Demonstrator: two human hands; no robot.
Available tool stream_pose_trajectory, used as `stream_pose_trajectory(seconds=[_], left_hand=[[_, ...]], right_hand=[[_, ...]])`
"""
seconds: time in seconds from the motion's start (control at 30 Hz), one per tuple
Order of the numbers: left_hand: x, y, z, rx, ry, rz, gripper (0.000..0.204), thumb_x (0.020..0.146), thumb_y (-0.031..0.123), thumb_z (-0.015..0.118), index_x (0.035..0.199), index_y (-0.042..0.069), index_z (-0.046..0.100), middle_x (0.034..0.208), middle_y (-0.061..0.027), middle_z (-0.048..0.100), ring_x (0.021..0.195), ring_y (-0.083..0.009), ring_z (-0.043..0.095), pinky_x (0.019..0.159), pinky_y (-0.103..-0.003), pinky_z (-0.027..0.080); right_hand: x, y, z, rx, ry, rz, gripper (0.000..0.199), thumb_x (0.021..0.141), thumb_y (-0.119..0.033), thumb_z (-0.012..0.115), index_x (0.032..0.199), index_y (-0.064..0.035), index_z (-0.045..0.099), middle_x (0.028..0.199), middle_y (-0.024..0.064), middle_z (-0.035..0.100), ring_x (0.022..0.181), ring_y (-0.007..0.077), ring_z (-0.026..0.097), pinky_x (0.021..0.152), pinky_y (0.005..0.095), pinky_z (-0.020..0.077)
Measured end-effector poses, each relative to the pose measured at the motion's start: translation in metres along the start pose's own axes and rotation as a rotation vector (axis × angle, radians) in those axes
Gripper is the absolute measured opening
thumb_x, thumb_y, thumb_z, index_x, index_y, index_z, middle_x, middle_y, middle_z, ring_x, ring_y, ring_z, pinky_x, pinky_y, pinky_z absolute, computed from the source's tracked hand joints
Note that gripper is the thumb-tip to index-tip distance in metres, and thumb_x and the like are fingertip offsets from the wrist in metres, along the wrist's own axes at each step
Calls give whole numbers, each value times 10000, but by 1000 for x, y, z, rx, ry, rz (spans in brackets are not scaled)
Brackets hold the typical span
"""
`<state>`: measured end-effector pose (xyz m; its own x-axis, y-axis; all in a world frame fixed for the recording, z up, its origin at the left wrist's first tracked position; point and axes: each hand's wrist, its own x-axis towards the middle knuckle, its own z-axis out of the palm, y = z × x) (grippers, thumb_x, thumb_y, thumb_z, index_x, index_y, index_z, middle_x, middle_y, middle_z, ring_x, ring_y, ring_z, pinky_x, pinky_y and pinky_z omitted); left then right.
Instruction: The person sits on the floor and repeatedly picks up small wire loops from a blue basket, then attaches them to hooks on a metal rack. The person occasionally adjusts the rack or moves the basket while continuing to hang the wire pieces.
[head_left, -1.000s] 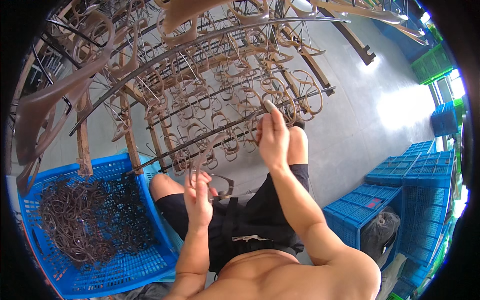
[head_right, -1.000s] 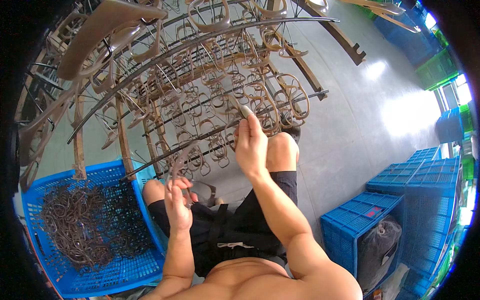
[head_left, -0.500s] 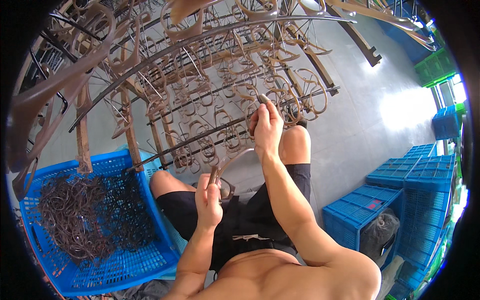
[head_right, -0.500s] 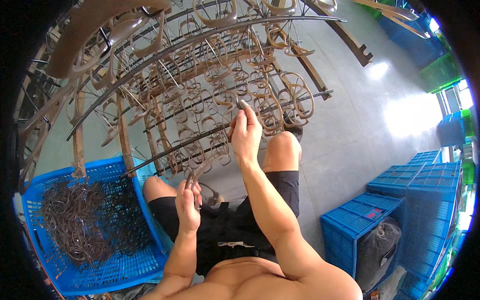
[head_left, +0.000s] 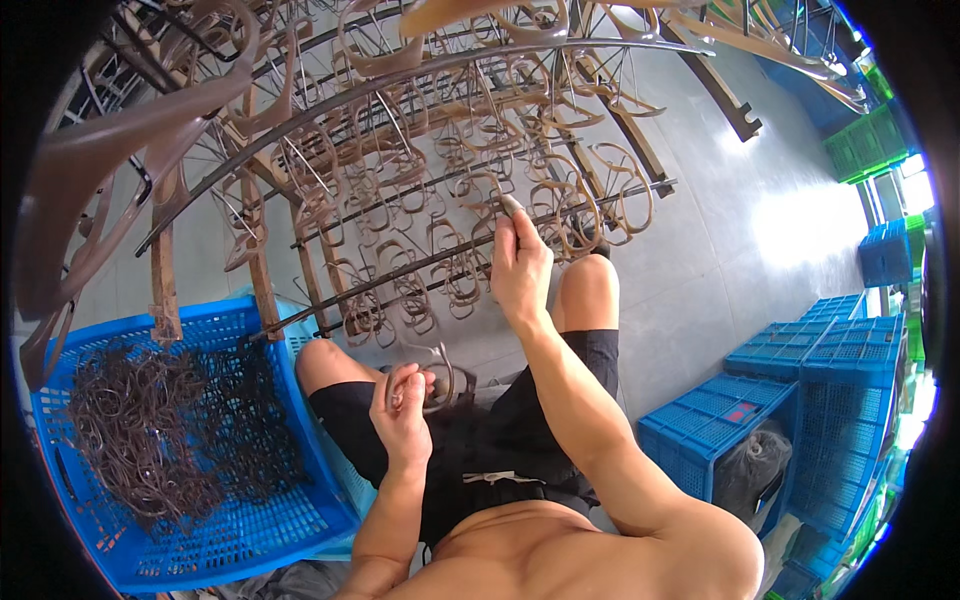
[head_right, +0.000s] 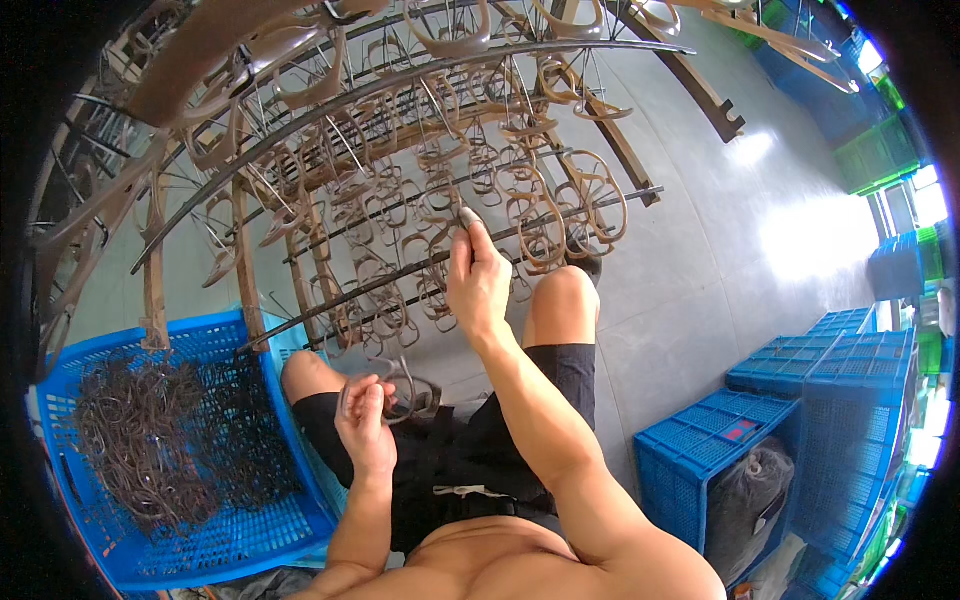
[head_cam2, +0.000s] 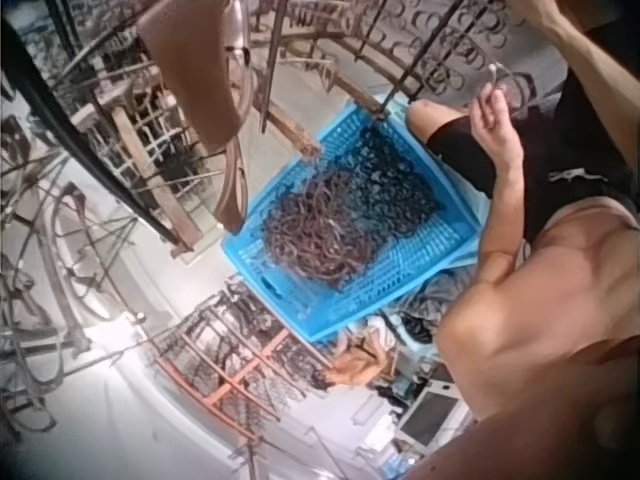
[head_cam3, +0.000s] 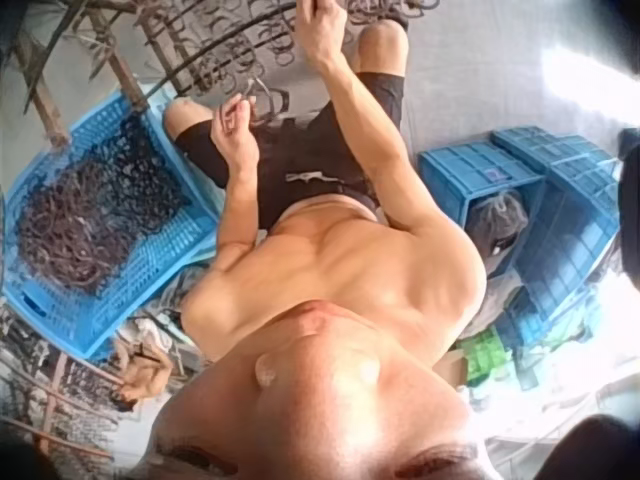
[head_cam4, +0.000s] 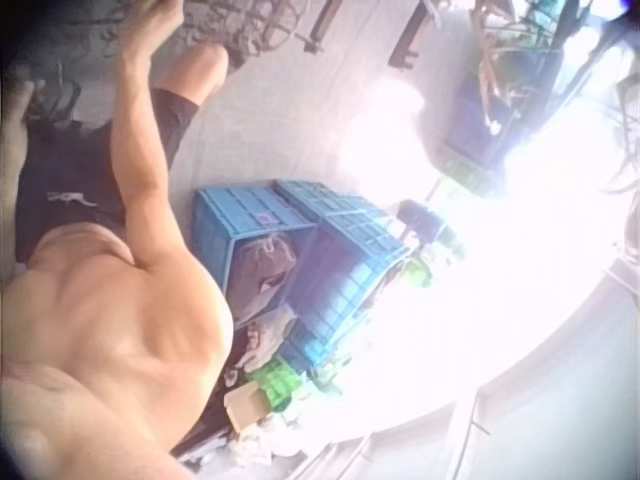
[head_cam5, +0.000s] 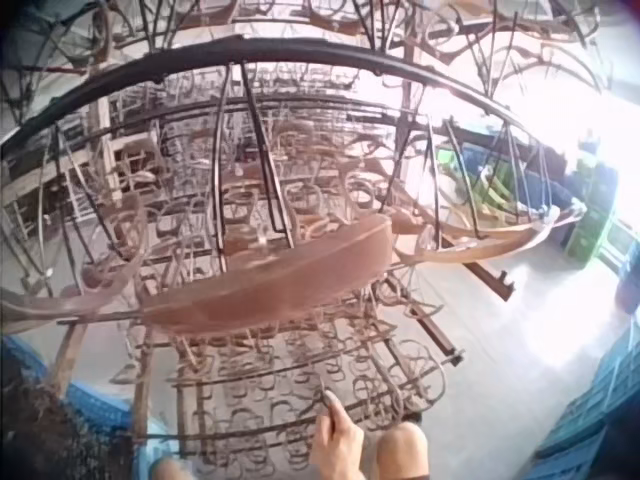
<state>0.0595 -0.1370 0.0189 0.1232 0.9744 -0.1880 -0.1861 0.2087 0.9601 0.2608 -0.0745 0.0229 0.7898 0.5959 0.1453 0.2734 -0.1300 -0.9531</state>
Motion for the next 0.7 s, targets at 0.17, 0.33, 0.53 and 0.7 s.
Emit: stream_pose_trajectory(seconds=[0.17, 0.33, 0.53, 0.7], left_hand=[[10, 9, 2, -180, -102, 41, 178, 857, 36, 562, 1035, 20, 568, 944, -92, 646, 888, -175, 622, 734, -297, 499], [16, 12, 6, -302, -212, 86, 240, 878, 53, 540, 1117, 36, 560, 1017, -115, 641, 952, -199, 604, 780, -313, 477], [15, 22, 20, -355, -261, 99, 250, 875, 76, 562, 1124, 59, 569, 1022, -104, 648, 963, -208, 594, 794, -307, 453], [8, 20, 25, -401, -235, 100, 230, 878, 37, 552, 1104, 4, 584, 1017, -96, 639, 949, -165, 588, 836, -284, 447]], right_hand=[[-2, 5, -2, 9, -12, -73, 263, 903, -145, 512, 1110, 6, 572, 568, 51, 473, 504, 82, 413, 466, 249, 375], [2, 8, -2, -28, 10, -110, 279, 904, -135, 504, 1142, 0, 558, 592, 93, 512, 491, 121, 455, 474, 272, 399], [-9, -3, -27, -431, 66, -369, 361, 867, -171, 566, 1188, -13, 512, 843, 152, 517, 800, 256, 513, 749, 357, 417], [-78, -43, -45, 62, -556, -152, 342, 859, -173, 600, 1137, 3, 510, 892, 144, 521, 873, 269, 499, 854, 343, 382]])
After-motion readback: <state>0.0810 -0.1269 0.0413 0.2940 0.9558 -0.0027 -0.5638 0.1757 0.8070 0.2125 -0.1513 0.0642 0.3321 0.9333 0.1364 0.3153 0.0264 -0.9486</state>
